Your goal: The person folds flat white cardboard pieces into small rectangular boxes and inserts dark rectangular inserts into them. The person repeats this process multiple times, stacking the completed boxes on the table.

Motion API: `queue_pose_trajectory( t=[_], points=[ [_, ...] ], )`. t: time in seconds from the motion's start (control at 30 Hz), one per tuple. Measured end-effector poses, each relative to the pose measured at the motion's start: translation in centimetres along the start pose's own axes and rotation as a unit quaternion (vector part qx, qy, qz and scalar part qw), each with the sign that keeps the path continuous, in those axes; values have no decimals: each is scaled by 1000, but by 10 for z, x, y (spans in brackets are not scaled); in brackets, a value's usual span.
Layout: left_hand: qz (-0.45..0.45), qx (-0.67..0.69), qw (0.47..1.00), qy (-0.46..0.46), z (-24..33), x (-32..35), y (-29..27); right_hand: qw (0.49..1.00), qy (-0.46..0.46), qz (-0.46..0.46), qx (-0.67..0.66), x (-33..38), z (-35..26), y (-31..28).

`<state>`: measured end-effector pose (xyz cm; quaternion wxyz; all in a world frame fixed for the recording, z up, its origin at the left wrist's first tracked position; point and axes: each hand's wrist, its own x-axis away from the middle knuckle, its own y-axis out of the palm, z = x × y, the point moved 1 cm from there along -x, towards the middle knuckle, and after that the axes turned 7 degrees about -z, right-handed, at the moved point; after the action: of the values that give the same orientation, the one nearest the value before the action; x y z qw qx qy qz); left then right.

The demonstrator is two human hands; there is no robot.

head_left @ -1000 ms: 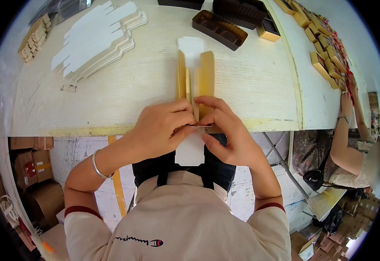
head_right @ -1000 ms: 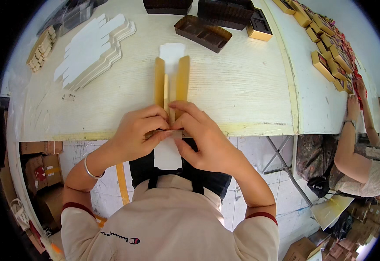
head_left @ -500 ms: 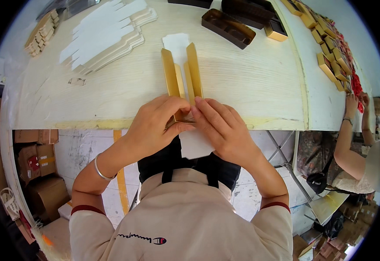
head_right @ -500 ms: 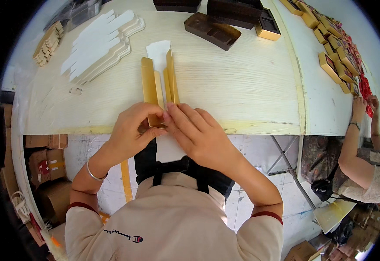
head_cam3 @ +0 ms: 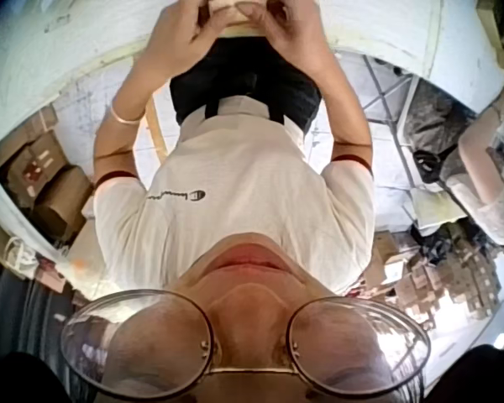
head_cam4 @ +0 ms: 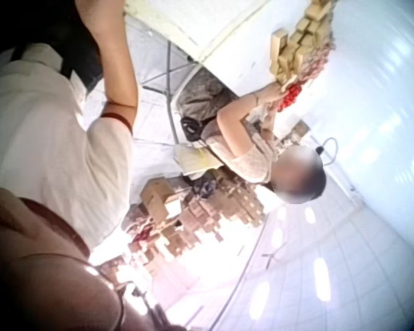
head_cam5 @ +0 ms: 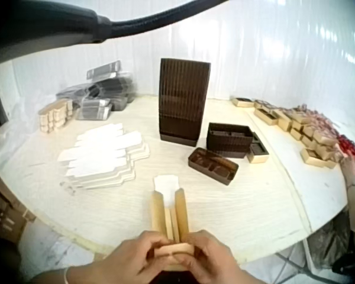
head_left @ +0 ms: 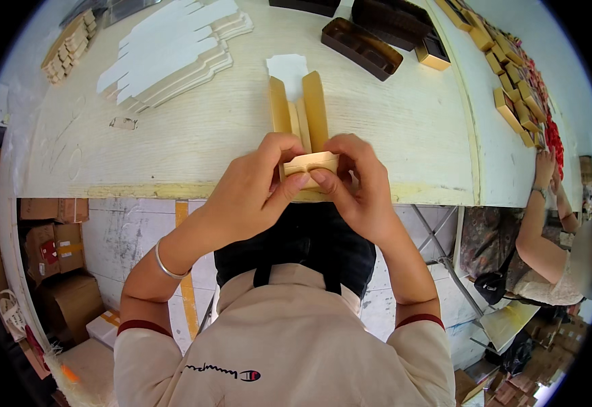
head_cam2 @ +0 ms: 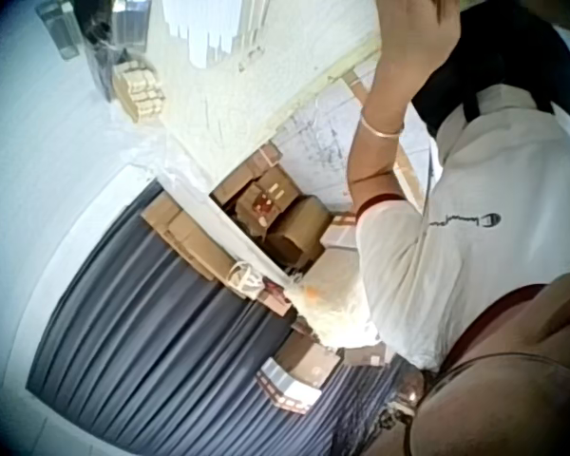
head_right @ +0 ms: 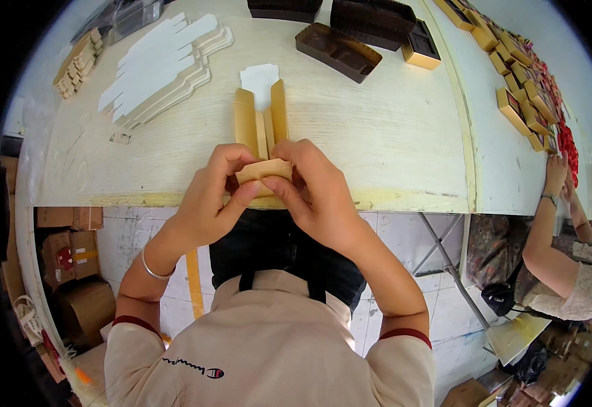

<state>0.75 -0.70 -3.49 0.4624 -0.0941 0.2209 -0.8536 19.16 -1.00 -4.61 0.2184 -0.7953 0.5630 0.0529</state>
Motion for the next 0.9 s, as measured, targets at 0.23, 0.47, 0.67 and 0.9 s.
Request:
queue_pose_trajectory(
  t=[0.23, 0.47, 0.67, 0.9],
  points=[
    [19, -21, 1000, -9, 0, -1, -7, 978, -59, -10, 198, -1, -2, 6],
    [48, -37, 998, 27, -2, -5, -7, 926, -173, -17, 335, 3, 2, 12],
    [79, -101, 986, 102, -3, 10, -1, 930, -135, -107, 323, -9, -6, 7],
    [20, -169, 981, 94, -7, 6, -7, 954, -36, -160, 250, -12, -11, -2]
  ],
)
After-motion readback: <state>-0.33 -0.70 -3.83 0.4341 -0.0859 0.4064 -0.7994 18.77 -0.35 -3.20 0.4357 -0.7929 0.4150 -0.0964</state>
